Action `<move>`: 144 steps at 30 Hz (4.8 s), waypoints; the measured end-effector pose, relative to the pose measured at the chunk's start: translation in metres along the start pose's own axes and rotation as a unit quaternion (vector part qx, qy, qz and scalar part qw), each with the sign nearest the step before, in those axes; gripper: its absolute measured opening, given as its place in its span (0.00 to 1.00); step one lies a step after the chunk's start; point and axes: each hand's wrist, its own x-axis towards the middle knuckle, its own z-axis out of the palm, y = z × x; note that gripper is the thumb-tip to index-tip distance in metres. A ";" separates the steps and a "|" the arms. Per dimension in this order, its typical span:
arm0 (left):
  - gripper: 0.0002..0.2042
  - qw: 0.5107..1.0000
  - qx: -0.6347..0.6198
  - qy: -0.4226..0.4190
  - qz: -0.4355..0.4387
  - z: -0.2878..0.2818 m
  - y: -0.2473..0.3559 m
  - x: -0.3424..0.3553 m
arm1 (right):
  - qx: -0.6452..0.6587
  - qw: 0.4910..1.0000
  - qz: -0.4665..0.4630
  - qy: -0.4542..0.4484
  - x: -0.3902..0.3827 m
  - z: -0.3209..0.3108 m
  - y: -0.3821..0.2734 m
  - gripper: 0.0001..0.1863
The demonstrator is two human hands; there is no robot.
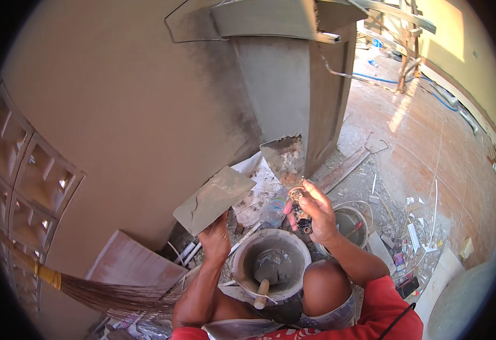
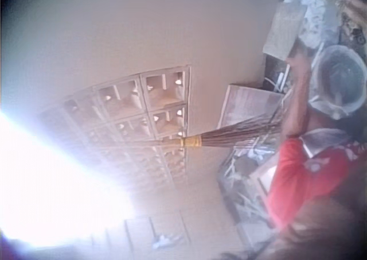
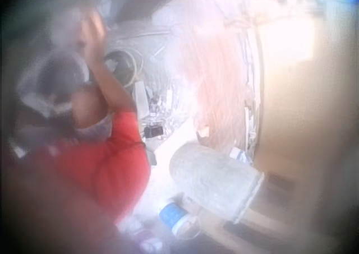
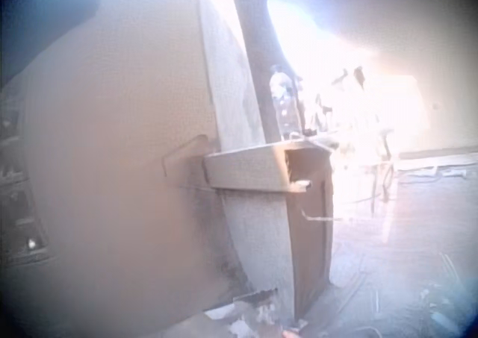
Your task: The person applies plaster to a wall using a trowel and a hawk. They repeatedly scoop plaster from a bucket, spread it onto the wall, and smooth the surface.
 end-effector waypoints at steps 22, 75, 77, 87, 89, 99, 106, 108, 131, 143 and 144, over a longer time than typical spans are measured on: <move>0.13 0.965 0.259 -0.010 0.036 0.002 0.012 -0.013 | -0.109 0.993 0.005 -0.037 -0.014 0.018 0.033 0.17; 0.12 0.941 0.326 -0.039 0.085 0.009 0.003 -0.020 | -0.214 0.972 -0.075 -0.055 -0.022 0.008 0.042 0.27; 0.13 0.952 0.297 -0.027 0.070 0.014 0.002 -0.020 | -0.253 0.961 -0.090 -0.064 -0.018 0.009 0.045 0.27; 0.13 0.877 0.440 -0.045 0.188 0.009 -0.005 -0.021 | -0.426 0.881 -0.173 -0.112 -0.011 0.017 0.049 0.28; 0.13 0.893 0.410 -0.036 0.184 0.010 -0.002 -0.021 | -0.458 0.858 -0.193 -0.131 -0.009 0.020 0.047 0.29; 0.14 0.878 0.443 -0.048 0.173 -0.014 -0.010 -0.016 | -0.509 0.822 -0.193 -0.167 -0.021 0.020 0.030 0.26; 0.15 0.878 0.433 -0.030 0.201 -0.018 0.007 -0.012 | -0.209 0.975 -0.019 -0.071 -0.032 -0.004 0.035 0.23; 0.15 0.888 0.422 -0.039 0.180 -0.014 0.007 -0.011 | -0.187 0.980 -0.007 -0.071 -0.026 -0.007 0.028 0.21; 0.13 0.956 0.273 -0.042 0.097 0.006 0.033 -0.019 | -0.107 0.994 0.019 -0.009 -0.029 -0.007 0.020 0.27; 0.16 0.983 0.174 0.013 0.048 -0.020 -0.015 -0.018 | -0.100 0.994 0.018 0.038 -0.031 -0.003 0.024 0.26; 0.16 0.992 0.117 0.015 0.043 -0.006 -0.015 -0.014 | -0.101 0.993 0.004 0.060 -0.033 -0.007 0.024 0.27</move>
